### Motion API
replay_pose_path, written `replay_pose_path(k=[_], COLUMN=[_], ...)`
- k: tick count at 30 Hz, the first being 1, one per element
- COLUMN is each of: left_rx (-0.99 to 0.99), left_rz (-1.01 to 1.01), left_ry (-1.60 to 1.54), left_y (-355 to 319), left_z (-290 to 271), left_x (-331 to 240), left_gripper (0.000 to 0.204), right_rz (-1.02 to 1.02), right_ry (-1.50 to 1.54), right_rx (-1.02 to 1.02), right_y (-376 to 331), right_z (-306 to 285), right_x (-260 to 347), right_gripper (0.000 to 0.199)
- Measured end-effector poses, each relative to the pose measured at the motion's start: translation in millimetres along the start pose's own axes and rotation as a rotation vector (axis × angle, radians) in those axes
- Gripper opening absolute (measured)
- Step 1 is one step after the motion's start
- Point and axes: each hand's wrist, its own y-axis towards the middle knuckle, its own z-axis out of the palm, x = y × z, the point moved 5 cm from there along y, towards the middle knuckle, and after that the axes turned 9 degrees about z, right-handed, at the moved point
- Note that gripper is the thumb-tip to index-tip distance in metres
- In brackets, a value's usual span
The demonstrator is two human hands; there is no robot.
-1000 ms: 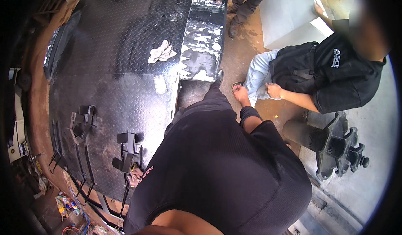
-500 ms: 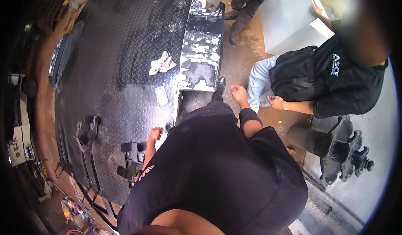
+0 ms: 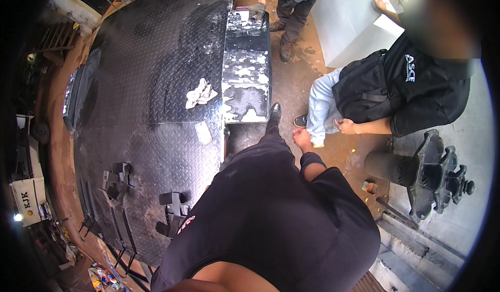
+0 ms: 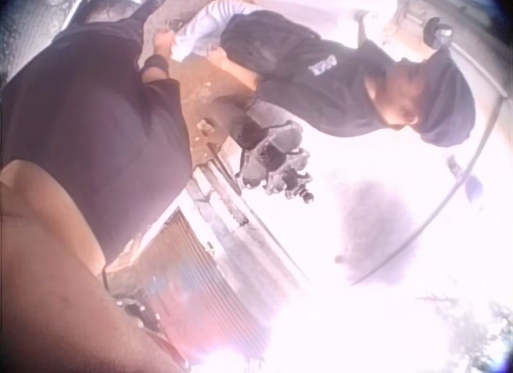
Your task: The person sands a large metal panel on a truck bed using a sanding block and a cloth. They repeatedly rub the surface to remove paint or residue, occasionally wiping the area with a cloth. Another person assists by sanding a different section of the same panel.
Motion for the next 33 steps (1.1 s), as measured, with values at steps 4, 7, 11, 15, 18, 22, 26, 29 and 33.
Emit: replay_pose_path(k=[4,7,11,15,18,22,26,29,33], left_rx=[0.006,0.027,0.069,0.061,0.064,0.092,0.108,0.119,0.13], left_rz=[-0.036,-0.008,-0.014,0.032,0.053,0.016,-0.034,-0.023,-0.036], left_ry=[0.029,-0.062,-0.273,-0.239,-0.218,-0.264,-0.31,-0.29,-0.221], left_y=[5.8,18.4,17.4,5.8,5.8,16.7,29.4,33.5,36.8], left_z=[2.7,5.1,-0.6,30.5,34.1,28.6,21.7,27.2,33.3], left_x=[-0.8,-3.8,-8.2,-39.3,-49.2,-38.3,-20.9,-16.8,-17.1], left_gripper=[0.025,0.024,0.019,0.016,0.014,0.013,0.013,0.015,0.018], right_rz=[-0.035,-0.168,-0.241,-0.186,-0.212,-0.095,-0.022,-0.023,-0.034], right_ry=[-0.061,-0.084,-0.035,-0.007,-0.068,-0.064,-0.015,-0.013,0.036], right_rx=[0.019,-0.011,0.032,0.016,0.003,0.035,0.067,0.054,0.097], right_y=[2.3,13.3,12.7,20.7,19.3,10.9,3.3,3.3,4.3], right_z=[11.5,19.1,37.3,20.2,12.5,6.1,5.2,1.0,4.7], right_x=[-7.0,18.4,59.7,43.0,35.3,22.4,20.1,14.1,12.7], right_gripper=[0.016,0.015,0.014,0.014,0.013,0.012,0.011,0.011,0.012])
